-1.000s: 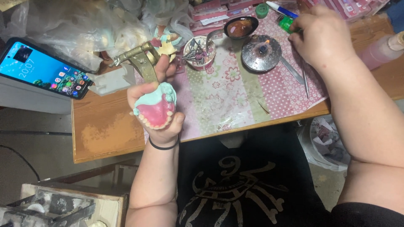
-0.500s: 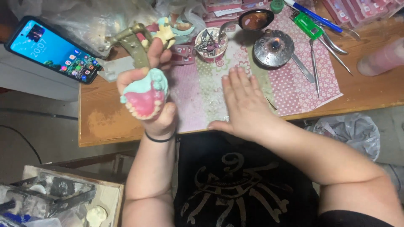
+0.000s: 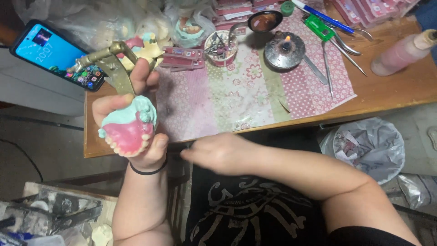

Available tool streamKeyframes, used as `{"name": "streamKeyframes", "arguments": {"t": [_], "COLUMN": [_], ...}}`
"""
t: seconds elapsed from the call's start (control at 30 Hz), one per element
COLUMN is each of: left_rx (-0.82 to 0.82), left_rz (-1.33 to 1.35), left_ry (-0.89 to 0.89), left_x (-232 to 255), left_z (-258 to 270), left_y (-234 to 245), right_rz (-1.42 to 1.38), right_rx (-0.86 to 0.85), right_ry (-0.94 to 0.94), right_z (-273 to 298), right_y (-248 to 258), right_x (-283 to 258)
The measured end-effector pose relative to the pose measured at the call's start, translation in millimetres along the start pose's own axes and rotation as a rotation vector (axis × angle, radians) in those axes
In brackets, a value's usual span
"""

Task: Carving and shaping a dental model using specialized hand tools and applying materials at a laboratory bench.

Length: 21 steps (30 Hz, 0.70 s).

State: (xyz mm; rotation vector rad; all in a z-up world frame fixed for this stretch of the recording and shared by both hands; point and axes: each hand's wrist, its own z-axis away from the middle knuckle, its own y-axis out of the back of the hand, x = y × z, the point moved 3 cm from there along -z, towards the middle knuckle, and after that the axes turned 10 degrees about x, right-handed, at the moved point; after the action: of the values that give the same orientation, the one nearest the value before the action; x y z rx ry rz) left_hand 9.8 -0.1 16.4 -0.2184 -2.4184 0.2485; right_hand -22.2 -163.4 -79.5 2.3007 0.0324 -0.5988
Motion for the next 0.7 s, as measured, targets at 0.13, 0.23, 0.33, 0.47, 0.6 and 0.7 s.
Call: {"name": "streamKeyframes", "arguments": {"t": [0.13,0.23,0.33,0.47,0.6,0.7], "left_rx": [0.048,0.061,0.065,0.017,0.030,0.038], "left_rz": [0.052,0.104,0.075,0.135,0.216,0.222], "left_ry": [0.009,0.045,0.079,0.109,0.150,0.165], "left_x": [-18.3,-33.7,-50.0,-76.1,-89.4,-94.3], "left_z": [4.7,7.6,9.3,9.6,14.0,19.3], "left_y": [-10.7,-26.0,-37.1,-49.5,-49.9,-42.5], "right_rz": [0.452,0.552,0.892,0.923,0.765,0.705], "right_rx": [0.460,0.534,0.946,1.127,0.876,0.913], "right_ry": [0.006,-0.099,-0.205,-0.491,-0.771,-0.725], "right_z": [29.0,57.3,145.0,173.7,220.0,189.9], "right_y": [93.6,171.7,216.3,256.6,256.4,237.5], "right_x": [13.4,25.9,56.5,75.5,124.2,102.4]}}
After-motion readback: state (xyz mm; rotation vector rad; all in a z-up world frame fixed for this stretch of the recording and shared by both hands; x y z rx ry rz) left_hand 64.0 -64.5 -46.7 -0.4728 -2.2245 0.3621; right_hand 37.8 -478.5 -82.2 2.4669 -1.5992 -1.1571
